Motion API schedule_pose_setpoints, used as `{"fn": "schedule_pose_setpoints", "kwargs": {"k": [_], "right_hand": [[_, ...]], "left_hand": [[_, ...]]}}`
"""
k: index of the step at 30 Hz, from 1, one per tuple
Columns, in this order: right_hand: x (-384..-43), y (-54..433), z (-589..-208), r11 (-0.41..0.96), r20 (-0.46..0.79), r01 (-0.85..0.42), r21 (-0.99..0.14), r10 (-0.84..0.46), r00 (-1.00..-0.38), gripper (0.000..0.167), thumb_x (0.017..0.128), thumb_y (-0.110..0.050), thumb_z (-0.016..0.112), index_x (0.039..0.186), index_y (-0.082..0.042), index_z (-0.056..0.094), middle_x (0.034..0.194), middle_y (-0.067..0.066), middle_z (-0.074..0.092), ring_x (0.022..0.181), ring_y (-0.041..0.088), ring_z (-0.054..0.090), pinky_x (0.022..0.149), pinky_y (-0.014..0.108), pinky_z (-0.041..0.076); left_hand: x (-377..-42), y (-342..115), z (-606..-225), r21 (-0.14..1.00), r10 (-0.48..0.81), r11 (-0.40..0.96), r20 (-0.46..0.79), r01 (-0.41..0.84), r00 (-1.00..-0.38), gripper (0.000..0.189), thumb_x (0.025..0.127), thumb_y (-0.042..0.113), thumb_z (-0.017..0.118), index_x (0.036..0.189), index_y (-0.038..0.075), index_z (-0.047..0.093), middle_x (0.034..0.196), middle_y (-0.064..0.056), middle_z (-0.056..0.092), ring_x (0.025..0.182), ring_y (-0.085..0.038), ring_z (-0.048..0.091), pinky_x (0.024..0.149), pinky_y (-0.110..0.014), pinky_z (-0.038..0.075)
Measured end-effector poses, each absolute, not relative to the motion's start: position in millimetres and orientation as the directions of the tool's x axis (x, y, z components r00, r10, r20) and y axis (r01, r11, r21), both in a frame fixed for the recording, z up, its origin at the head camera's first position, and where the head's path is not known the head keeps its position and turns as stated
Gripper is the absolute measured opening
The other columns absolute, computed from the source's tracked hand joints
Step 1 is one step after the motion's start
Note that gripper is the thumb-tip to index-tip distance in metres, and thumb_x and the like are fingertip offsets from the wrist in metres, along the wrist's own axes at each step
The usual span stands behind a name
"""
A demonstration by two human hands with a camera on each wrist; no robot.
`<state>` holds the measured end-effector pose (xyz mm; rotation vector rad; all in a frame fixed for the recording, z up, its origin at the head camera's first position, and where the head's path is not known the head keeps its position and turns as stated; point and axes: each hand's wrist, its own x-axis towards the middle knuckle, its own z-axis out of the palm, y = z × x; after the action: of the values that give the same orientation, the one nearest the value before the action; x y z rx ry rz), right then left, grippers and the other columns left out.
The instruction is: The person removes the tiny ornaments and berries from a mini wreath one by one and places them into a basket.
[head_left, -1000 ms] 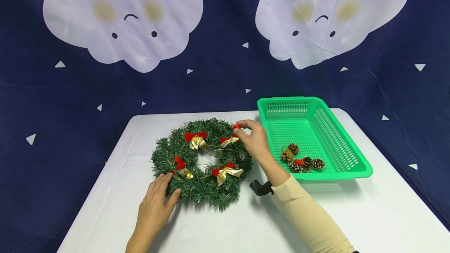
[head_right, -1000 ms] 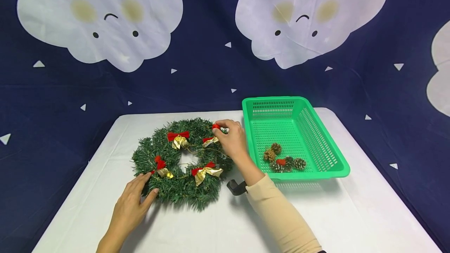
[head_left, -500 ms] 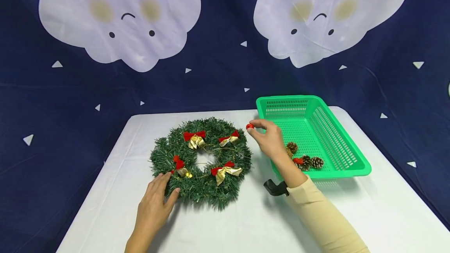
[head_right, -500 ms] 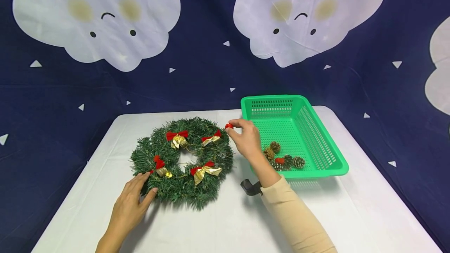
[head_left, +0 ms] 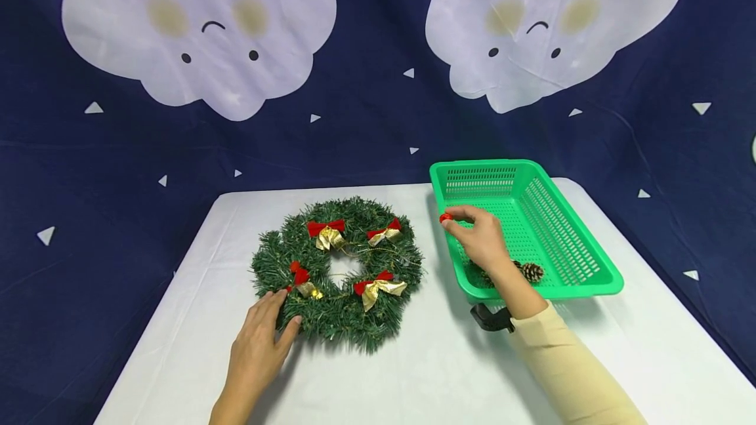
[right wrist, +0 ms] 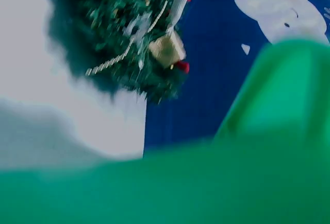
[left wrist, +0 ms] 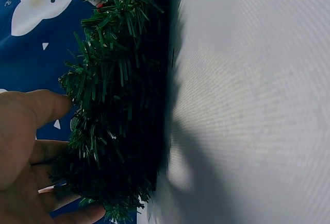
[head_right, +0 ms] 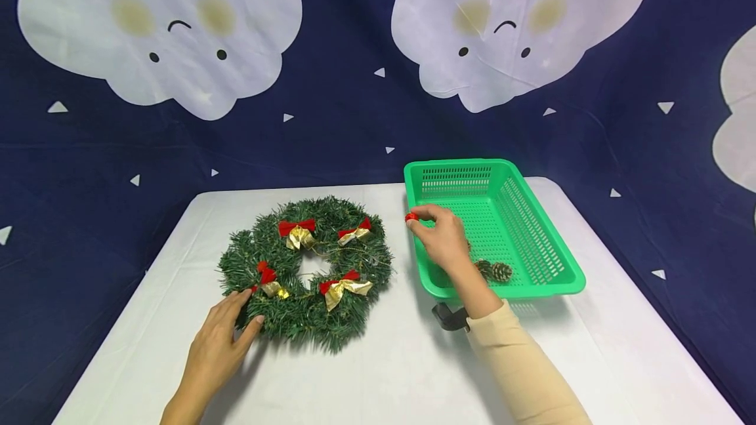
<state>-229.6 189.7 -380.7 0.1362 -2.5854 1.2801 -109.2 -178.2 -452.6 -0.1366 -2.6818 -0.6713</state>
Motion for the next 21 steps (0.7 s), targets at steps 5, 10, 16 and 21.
{"fn": "schedule_pose_setpoints", "kwargs": {"k": [5, 10, 16, 21], "right_hand": [[-230, 205, -384, 0.623, 0.253, -0.194, -0.758, 0.006, -0.968, 0.032, 0.088, -0.025, 0.066, 0.116, -0.010, 0.067, 0.110, 0.014, 0.069, 0.108, 0.031, 0.061, 0.084, 0.045, 0.050], [-229, 216, -387, 0.645, 0.233, -0.181, -0.742, -0.005, -0.972, 0.031, 0.088, -0.028, 0.066, 0.115, -0.012, 0.067, 0.109, 0.013, 0.069, 0.109, 0.032, 0.061, 0.083, 0.045, 0.051], [-227, 229, -388, 0.667, 0.213, -0.171, -0.726, -0.019, -0.977, 0.032, 0.089, -0.029, 0.065, 0.114, -0.010, 0.067, 0.110, 0.015, 0.069, 0.111, 0.035, 0.060, 0.086, 0.049, 0.051], [-224, 240, -388, 0.701, 0.183, -0.150, -0.698, -0.028, -0.983, 0.034, 0.090, -0.033, 0.063, 0.115, -0.010, 0.066, 0.114, 0.015, 0.068, 0.113, 0.037, 0.059, 0.085, 0.050, 0.051]], "left_hand": [[-109, -178, -453, 0.432, 0.006, 0.880, 0.403, 0.196, -0.915, 0.055, 0.087, 0.028, 0.067, 0.133, 0.002, 0.052, 0.132, -0.018, 0.057, 0.127, -0.034, 0.047, 0.091, -0.057, 0.047], [-109, -178, -454, 0.429, 0.006, 0.881, 0.412, 0.200, -0.911, 0.055, 0.086, 0.028, 0.067, 0.133, 0.002, 0.052, 0.132, -0.018, 0.057, 0.126, -0.034, 0.047, 0.091, -0.057, 0.048], [-109, -178, -455, 0.427, 0.006, 0.882, 0.412, 0.199, -0.911, 0.055, 0.087, 0.029, 0.067, 0.132, 0.001, 0.053, 0.132, -0.019, 0.057, 0.126, -0.034, 0.048, 0.091, -0.057, 0.048], [-109, -178, -454, 0.431, 0.005, 0.881, 0.401, 0.194, -0.916, 0.055, 0.087, 0.029, 0.066, 0.133, 0.002, 0.052, 0.133, -0.019, 0.056, 0.127, -0.034, 0.047, 0.091, -0.057, 0.048]]}}
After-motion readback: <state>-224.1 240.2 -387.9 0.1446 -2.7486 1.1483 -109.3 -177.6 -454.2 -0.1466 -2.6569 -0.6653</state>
